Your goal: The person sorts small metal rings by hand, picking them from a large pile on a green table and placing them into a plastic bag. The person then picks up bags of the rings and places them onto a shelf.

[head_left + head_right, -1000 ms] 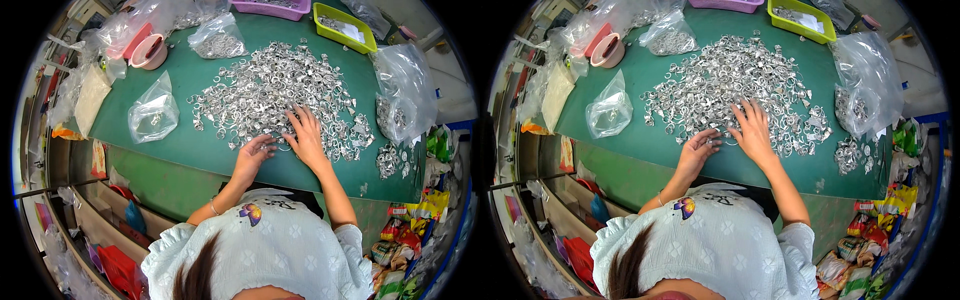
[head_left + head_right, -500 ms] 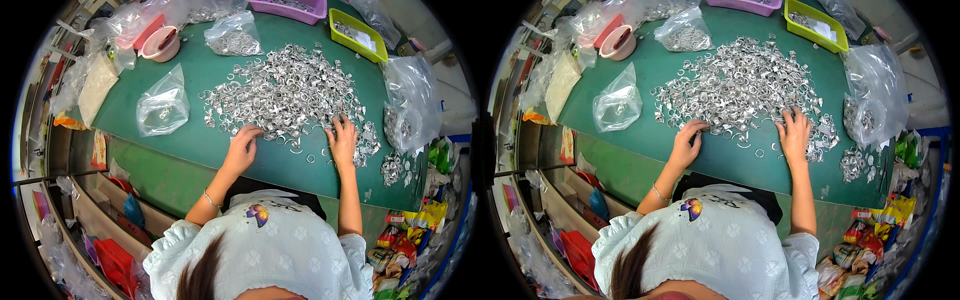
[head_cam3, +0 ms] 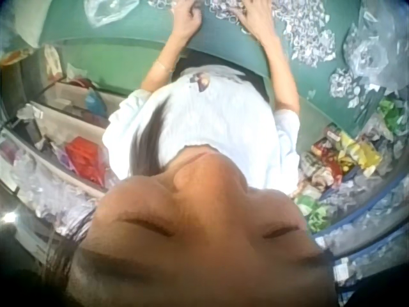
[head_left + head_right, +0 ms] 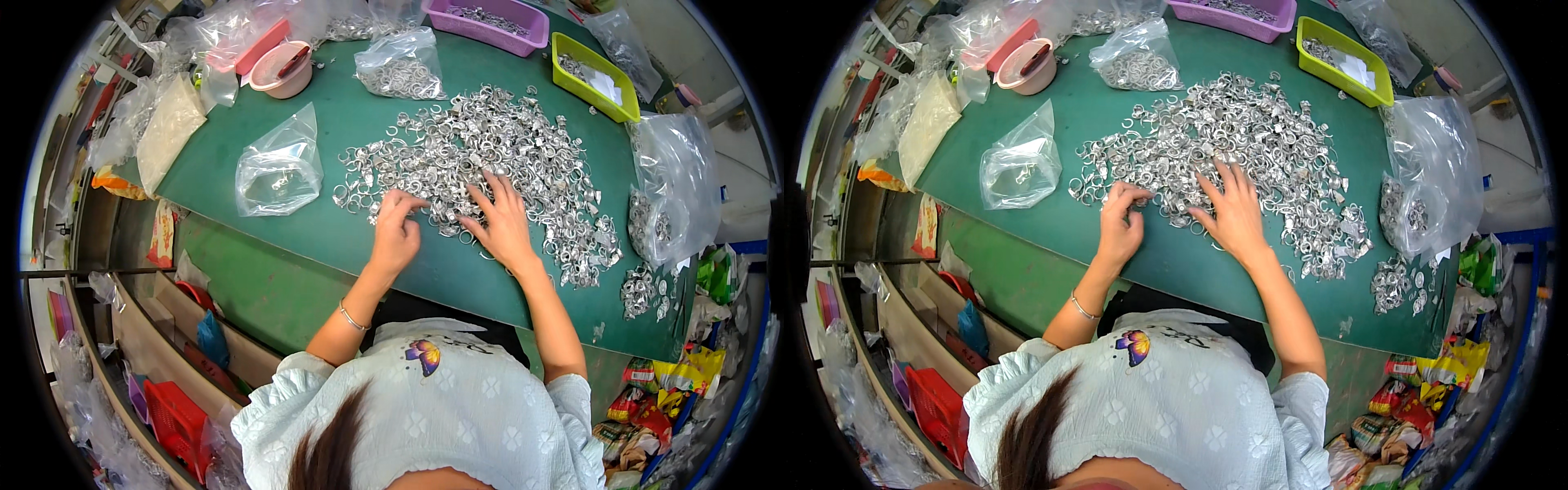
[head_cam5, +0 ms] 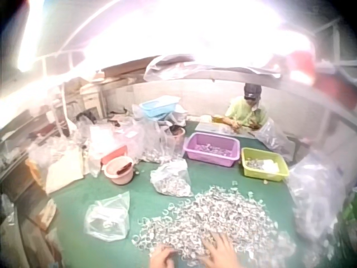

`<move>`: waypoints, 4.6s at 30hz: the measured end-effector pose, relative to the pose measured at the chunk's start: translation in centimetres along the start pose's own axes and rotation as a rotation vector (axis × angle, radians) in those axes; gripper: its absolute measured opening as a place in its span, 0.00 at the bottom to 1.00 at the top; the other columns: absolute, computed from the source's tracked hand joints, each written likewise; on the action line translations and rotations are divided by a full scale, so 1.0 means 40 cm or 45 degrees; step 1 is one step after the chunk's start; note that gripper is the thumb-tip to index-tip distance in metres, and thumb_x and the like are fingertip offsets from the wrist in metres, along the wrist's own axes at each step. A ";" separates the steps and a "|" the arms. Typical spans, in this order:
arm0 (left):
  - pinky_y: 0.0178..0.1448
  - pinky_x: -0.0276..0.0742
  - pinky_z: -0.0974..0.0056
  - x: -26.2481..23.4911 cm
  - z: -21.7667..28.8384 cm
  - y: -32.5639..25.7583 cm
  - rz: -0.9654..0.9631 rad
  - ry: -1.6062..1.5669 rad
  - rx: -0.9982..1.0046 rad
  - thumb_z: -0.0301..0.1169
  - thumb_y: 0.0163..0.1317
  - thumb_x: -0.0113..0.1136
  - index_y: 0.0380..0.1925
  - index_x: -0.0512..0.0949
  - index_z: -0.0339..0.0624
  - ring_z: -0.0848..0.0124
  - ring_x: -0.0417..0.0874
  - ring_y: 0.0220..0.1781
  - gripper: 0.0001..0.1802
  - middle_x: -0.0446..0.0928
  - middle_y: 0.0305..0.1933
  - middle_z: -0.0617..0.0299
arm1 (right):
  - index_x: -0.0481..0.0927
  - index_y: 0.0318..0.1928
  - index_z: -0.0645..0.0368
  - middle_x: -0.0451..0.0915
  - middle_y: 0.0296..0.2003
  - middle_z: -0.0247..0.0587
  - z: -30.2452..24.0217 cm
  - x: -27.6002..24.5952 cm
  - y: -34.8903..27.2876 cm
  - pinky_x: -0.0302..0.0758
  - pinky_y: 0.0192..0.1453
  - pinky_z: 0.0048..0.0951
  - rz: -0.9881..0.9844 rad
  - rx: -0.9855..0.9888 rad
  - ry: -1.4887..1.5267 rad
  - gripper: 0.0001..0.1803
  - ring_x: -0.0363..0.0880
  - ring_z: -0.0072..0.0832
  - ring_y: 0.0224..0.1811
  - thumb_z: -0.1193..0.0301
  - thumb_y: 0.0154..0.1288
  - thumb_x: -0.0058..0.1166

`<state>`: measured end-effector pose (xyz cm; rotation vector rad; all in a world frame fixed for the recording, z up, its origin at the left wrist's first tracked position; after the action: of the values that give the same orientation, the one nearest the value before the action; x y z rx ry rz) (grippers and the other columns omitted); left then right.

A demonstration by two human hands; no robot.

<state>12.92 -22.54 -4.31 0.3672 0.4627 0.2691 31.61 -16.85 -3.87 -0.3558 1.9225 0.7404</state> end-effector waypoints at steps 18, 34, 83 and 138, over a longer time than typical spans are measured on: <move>0.51 0.59 0.52 0.062 -0.026 0.051 -0.133 0.669 -0.040 0.35 0.44 0.67 0.38 0.75 0.43 0.56 0.65 0.48 0.20 0.66 0.41 0.52 | 0.73 0.51 0.57 0.66 0.57 0.44 -0.008 -0.031 0.005 0.61 0.61 0.44 0.021 -0.048 0.128 0.21 0.61 0.43 0.63 0.69 0.56 0.56; 0.50 0.60 0.53 -0.014 -0.083 0.030 0.102 0.740 -0.139 0.32 0.52 0.64 0.42 0.73 0.41 0.56 0.68 0.48 0.18 0.67 0.42 0.53 | 0.76 0.40 0.59 0.71 0.51 0.41 0.054 -0.042 -0.094 0.65 0.55 0.41 0.030 -0.062 0.042 0.12 0.66 0.40 0.57 0.70 0.55 0.56; 0.35 0.77 0.67 0.302 0.029 0.129 -0.953 -1.139 -0.675 0.23 0.62 0.50 0.51 0.68 0.35 0.72 0.79 0.39 0.16 0.74 0.41 0.55 | 0.76 0.39 0.68 0.80 0.31 0.38 0.147 -0.098 -0.039 0.74 0.35 0.19 0.114 0.976 1.452 0.07 0.77 0.19 0.30 0.81 0.59 0.54; 0.15 0.48 0.76 0.275 0.024 0.082 -1.658 -1.501 -0.996 0.35 0.64 0.52 0.43 0.75 0.40 0.85 0.58 0.13 0.12 0.69 0.18 0.66 | 0.72 0.53 0.58 0.72 0.52 0.45 0.126 -0.012 0.231 0.62 0.59 0.40 -0.168 -0.126 0.206 0.28 0.66 0.42 0.56 0.66 0.51 0.62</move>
<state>22.31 -16.20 -6.40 -0.5868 -0.6251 -1.0019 30.39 -6.60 -1.87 -0.6148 1.9951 0.7397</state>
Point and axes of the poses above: each hand's wrist, its own y-axis towards the middle knuckle, its own x-axis out of the palm, z = x × y, the point moved 3 cm from there along y, towards the middle knuckle
